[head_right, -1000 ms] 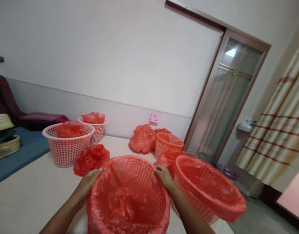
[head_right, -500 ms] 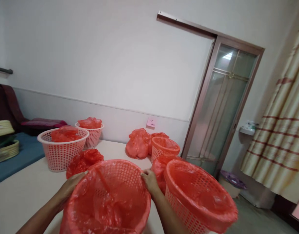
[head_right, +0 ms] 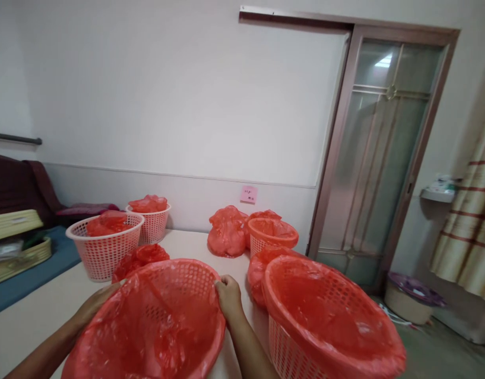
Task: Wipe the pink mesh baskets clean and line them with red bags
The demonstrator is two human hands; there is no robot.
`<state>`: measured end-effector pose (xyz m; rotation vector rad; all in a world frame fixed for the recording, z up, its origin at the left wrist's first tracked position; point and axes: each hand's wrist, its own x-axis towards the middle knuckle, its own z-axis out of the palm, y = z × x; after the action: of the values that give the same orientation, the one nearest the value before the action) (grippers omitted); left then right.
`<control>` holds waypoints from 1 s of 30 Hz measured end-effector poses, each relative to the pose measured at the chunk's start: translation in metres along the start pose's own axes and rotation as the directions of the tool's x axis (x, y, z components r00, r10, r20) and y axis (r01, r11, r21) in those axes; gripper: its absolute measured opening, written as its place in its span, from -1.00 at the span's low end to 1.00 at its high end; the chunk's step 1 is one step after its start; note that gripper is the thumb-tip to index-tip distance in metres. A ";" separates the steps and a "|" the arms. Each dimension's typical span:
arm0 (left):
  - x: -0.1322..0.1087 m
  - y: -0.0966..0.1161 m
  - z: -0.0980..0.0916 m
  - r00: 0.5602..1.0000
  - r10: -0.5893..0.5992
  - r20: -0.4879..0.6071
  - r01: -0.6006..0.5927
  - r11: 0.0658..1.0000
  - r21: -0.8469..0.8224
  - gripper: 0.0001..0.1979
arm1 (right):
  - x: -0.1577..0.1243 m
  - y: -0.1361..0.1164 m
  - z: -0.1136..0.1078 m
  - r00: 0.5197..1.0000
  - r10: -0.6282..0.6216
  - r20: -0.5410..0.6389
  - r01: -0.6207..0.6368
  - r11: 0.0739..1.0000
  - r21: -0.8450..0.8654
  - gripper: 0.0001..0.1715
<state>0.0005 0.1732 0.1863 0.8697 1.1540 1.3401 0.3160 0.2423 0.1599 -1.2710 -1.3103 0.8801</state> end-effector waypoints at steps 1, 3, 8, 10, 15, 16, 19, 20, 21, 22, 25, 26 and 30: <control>0.000 0.000 0.000 1.000 0.002 0.000 -0.002 1.000 0.004 -0.63 | 0.000 -0.001 0.000 1.000 0.002 0.002 -0.002 1.000 0.008 -0.84; 0.002 0.000 -0.001 1.000 0.015 0.015 -0.015 1.000 0.012 -0.64 | 0.000 -0.001 -0.001 1.000 0.003 0.009 -0.003 1.000 0.019 -0.83; 0.009 -0.004 -0.004 0.999 0.032 0.040 -0.033 0.999 0.017 -0.62 | -0.001 -0.001 -0.003 0.999 0.002 0.034 -0.004 0.999 0.040 -0.84; 0.012 -0.005 -0.005 0.999 0.014 0.050 -0.015 1.000 0.010 -0.62 | -0.001 0.000 -0.003 0.999 -0.001 0.035 -0.001 0.999 0.042 -0.83; 0.014 -0.007 -0.007 0.994 0.008 0.108 -0.006 1.000 -0.017 -0.61 | -0.001 0.003 -0.002 1.000 -0.020 0.015 0.019 1.000 0.022 -0.83; 0.014 -0.007 -0.007 0.993 0.009 0.122 -0.006 1.000 -0.025 -0.61 | -0.001 0.004 -0.002 1.000 -0.026 0.010 0.025 1.000 0.012 -0.83; 0.014 -0.010 -0.008 0.990 0.009 0.143 -0.001 0.999 -0.053 -0.61 | 0.000 0.007 -0.002 0.999 -0.038 0.000 0.038 0.999 -0.030 -0.80; 0.014 -0.011 -0.009 0.989 0.013 0.146 -0.004 0.998 -0.060 -0.60 | 0.001 0.008 -0.002 0.999 -0.039 0.000 0.039 0.998 -0.048 -0.77; 0.014 -0.013 -0.010 0.989 0.020 0.147 -0.010 0.998 -0.067 -0.60 | 0.001 0.010 -0.003 0.999 -0.039 0.001 0.039 0.997 -0.066 -0.74; 0.014 -0.014 -0.011 0.989 0.028 0.148 -0.017 0.997 -0.073 -0.59 | 0.002 0.011 -0.003 0.999 -0.037 0.001 0.037 0.996 -0.085 -0.69; 0.013 -0.015 -0.012 0.987 0.046 0.155 -0.034 0.996 -0.078 -0.55 | 0.003 0.013 -0.004 0.999 -0.037 -0.003 0.037 0.992 -0.125 -0.61; 0.012 -0.014 -0.013 0.987 0.049 0.156 -0.037 0.996 -0.077 -0.55 | 0.004 0.013 -0.004 0.999 -0.038 -0.004 0.037 0.991 -0.131 -0.61; 0.011 -0.013 -0.012 0.988 0.044 0.147 -0.034 0.997 -0.067 -0.55 | 0.003 0.011 -0.003 0.999 -0.042 0.006 0.042 0.991 -0.129 -0.64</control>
<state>-0.0087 0.1812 0.1690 0.9327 0.9779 1.3142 0.3216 0.2463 0.1506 -1.3372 -1.4101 0.7787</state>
